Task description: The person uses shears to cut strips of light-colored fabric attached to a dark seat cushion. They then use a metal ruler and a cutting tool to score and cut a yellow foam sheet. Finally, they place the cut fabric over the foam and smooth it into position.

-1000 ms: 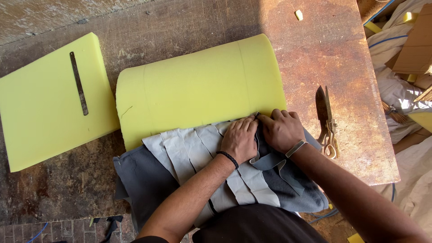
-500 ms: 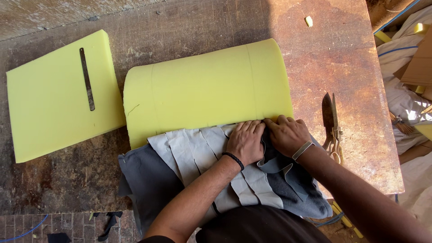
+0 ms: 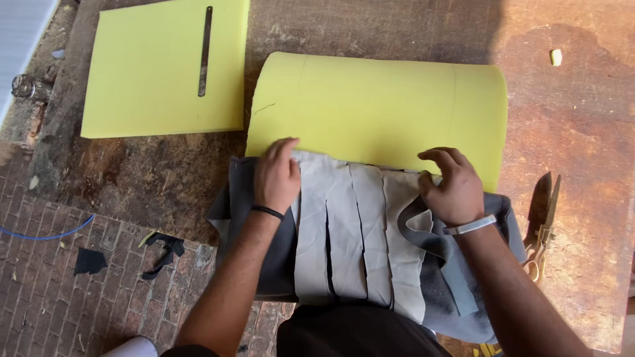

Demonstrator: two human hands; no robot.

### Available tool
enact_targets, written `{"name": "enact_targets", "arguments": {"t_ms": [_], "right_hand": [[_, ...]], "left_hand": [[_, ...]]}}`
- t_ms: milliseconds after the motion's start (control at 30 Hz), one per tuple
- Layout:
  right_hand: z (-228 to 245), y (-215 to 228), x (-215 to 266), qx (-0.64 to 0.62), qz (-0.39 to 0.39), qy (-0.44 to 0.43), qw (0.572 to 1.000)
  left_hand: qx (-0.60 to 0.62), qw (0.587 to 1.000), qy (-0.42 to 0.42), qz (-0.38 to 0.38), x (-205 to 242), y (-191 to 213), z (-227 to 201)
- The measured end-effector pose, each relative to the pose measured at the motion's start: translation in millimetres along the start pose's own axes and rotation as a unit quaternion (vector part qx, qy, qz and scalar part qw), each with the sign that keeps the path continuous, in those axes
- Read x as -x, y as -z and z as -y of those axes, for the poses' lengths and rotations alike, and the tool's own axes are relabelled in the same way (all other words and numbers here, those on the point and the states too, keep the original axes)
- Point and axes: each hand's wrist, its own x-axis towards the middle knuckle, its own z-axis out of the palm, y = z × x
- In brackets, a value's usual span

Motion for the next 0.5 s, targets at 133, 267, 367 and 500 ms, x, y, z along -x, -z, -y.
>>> {"name": "enact_targets", "arguments": {"t_ms": [133,267,367,500], "right_hand": [[77.0,-79.1,-26.7,-0.068,0.086,0.176,0.978],[140.1,-158.3,-52.1,0.004,0.074,0.204,0.976],[146.8,-176.7,-56.3,-0.042,0.07,0.221,0.972],[136.1,-182.4,-25.8,-0.061,-0.013,0.227,0.972]], "left_hand": [[-0.101,0.987,0.072,0.106,-4.6,33.0,67.3],[0.002,0.993,-0.001,0.121,1.8,24.8,88.8],[0.002,0.99,-0.127,0.064,17.8,23.6,96.7],[0.073,0.969,-0.234,0.017,25.8,25.3,108.3]]}}
